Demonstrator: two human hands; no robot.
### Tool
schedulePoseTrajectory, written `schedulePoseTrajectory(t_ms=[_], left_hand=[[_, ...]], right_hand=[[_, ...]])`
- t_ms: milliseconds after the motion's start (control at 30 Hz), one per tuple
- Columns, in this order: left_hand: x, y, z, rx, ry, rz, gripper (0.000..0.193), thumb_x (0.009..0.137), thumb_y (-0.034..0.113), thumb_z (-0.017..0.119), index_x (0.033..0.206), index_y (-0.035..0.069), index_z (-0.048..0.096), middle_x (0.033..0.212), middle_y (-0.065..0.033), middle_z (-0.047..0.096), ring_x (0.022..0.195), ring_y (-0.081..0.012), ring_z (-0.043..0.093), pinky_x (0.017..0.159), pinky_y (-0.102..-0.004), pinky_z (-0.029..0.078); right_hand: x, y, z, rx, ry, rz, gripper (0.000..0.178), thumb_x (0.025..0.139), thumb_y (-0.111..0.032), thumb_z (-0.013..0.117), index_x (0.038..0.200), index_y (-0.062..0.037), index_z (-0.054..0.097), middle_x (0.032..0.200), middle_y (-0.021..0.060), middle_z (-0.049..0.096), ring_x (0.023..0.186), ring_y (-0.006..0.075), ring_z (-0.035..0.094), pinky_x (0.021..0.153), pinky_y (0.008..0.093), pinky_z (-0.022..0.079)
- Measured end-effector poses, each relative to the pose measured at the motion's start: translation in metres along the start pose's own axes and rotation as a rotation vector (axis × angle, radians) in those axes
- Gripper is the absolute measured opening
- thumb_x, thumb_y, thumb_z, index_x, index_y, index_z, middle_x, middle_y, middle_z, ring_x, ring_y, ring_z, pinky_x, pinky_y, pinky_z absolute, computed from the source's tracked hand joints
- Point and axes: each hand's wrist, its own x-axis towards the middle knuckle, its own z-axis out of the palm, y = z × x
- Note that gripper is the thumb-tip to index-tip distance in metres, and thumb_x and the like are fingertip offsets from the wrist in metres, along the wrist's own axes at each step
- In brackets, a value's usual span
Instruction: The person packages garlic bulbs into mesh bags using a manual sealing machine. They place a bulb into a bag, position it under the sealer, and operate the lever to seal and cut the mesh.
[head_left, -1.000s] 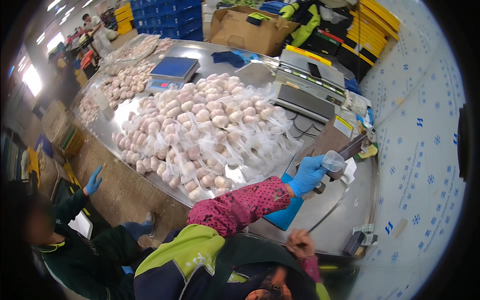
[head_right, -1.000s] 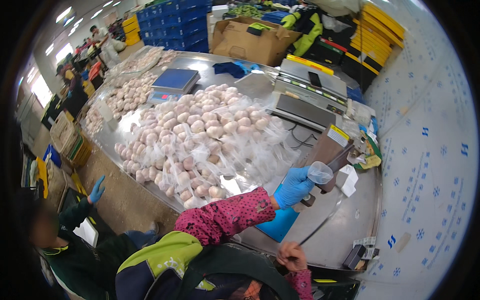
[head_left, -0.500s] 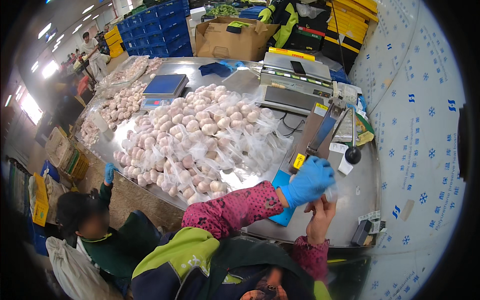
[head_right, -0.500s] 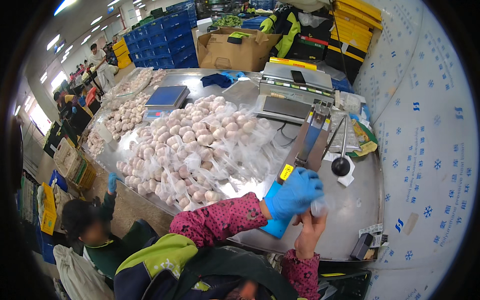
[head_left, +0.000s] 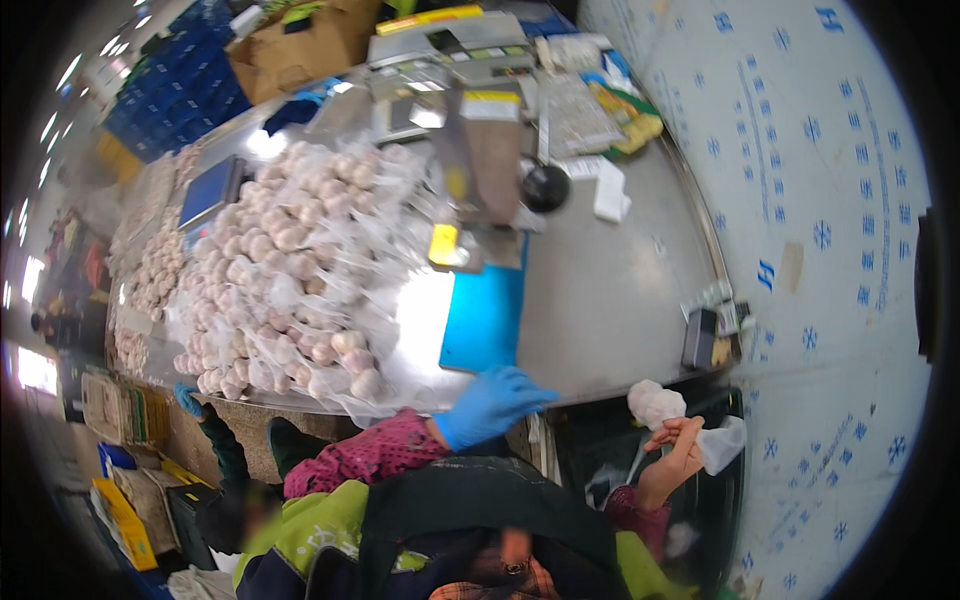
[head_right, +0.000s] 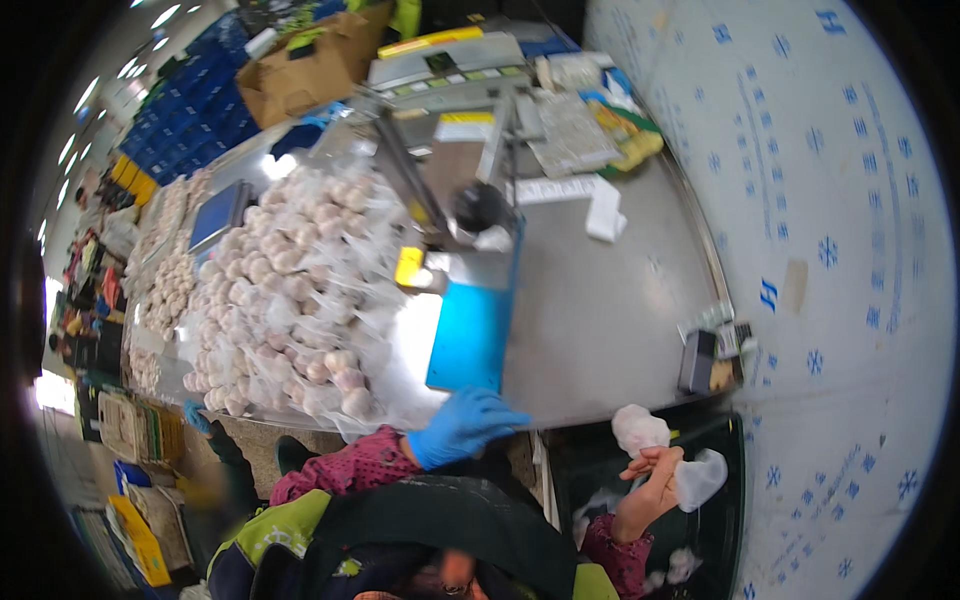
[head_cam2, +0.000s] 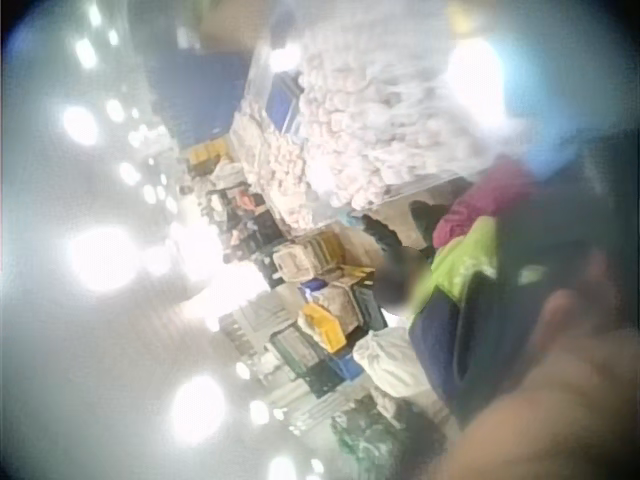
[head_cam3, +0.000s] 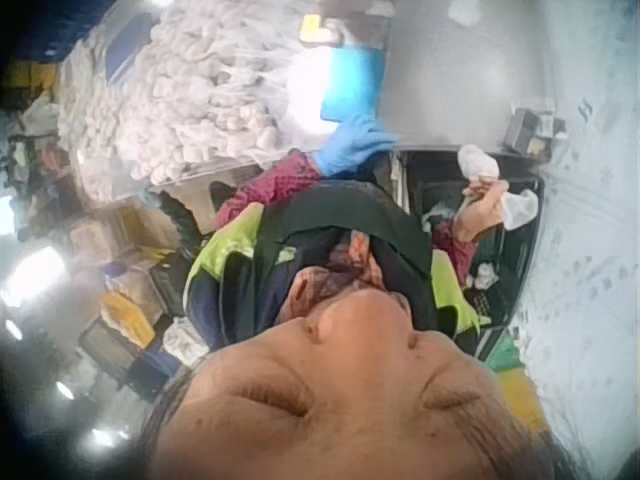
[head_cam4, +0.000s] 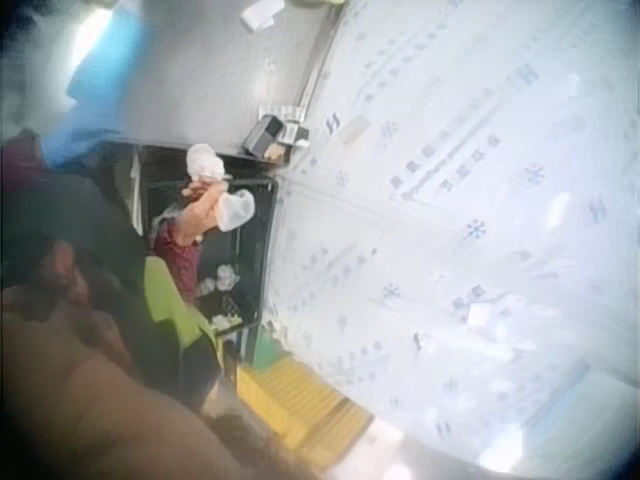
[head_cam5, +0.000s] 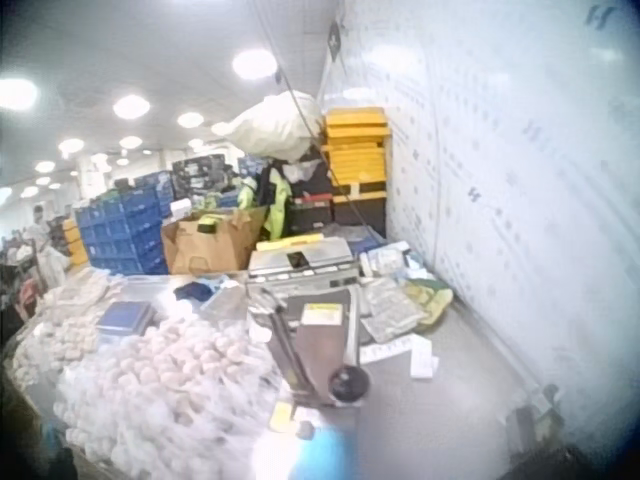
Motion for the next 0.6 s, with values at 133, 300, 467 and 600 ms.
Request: schedulePoseTrajectory(t_ms=[133,300,467,600], left_hand=[[-0.062,-0.026,0.030,0.014,-0.045,-0.255,0.028,0.086,0.018,0.063,0.114,0.019,0.066,0.086,-0.0038,0.062,0.084,-0.0252,0.056,0.076,-0.0376,0.043],[-0.083,-0.018,0.038,-0.008,-0.030,-0.393,0.027,0.087,0.018,0.063,0.113,0.021,0.067,0.082,-0.0028,0.061,0.081,-0.0247,0.056,0.074,-0.0379,0.044],[-0.086,-0.002,0.042,-0.044,-0.124,-0.399,0.027,0.085,0.021,0.064,0.112,0.020,0.069,0.079,-0.0031,0.058,0.076,-0.0239,0.054,0.073,-0.0361,0.044],[-0.113,0.011,0.049,-0.049,-0.069,-0.401,0.027,0.086,0.023,0.064,0.112,0.022,0.069,0.077,-0.0029,0.056,0.076,-0.0241,0.053,0.072,-0.0362,0.043]], right_hand=[[-0.002,0.028,-0.069,-0.155,0.166,0.097,0.043,0.101,-0.034,0.043,0.074,-0.0020,0.055,0.058,0.0028,0.051,0.047,0.0093,0.047,0.046,0.0220,0.036],[-0.006,0.070,-0.106,-0.254,0.221,0.201,0.039,0.100,-0.033,0.047,0.081,-0.0005,0.059,0.059,0.0005,0.049,0.048,0.0073,0.046,0.046,0.0205,0.033],[-0.034,0.099,-0.063,-0.479,-0.228,-0.095,0.017,0.093,-0.009,0.053,0.102,0.0003,0.064,0.083,0.0071,0.061,0.075,0.0163,0.058,0.066,0.0257,0.045],[-0.061,0.105,-0.021,-0.690,-0.831,-0.477,0.018,0.080,-0.008,0.063,0.098,-0.0039,0.065,0.108,0.0092,0.060,0.117,0.0325,0.047,0.099,0.0435,0.032]])
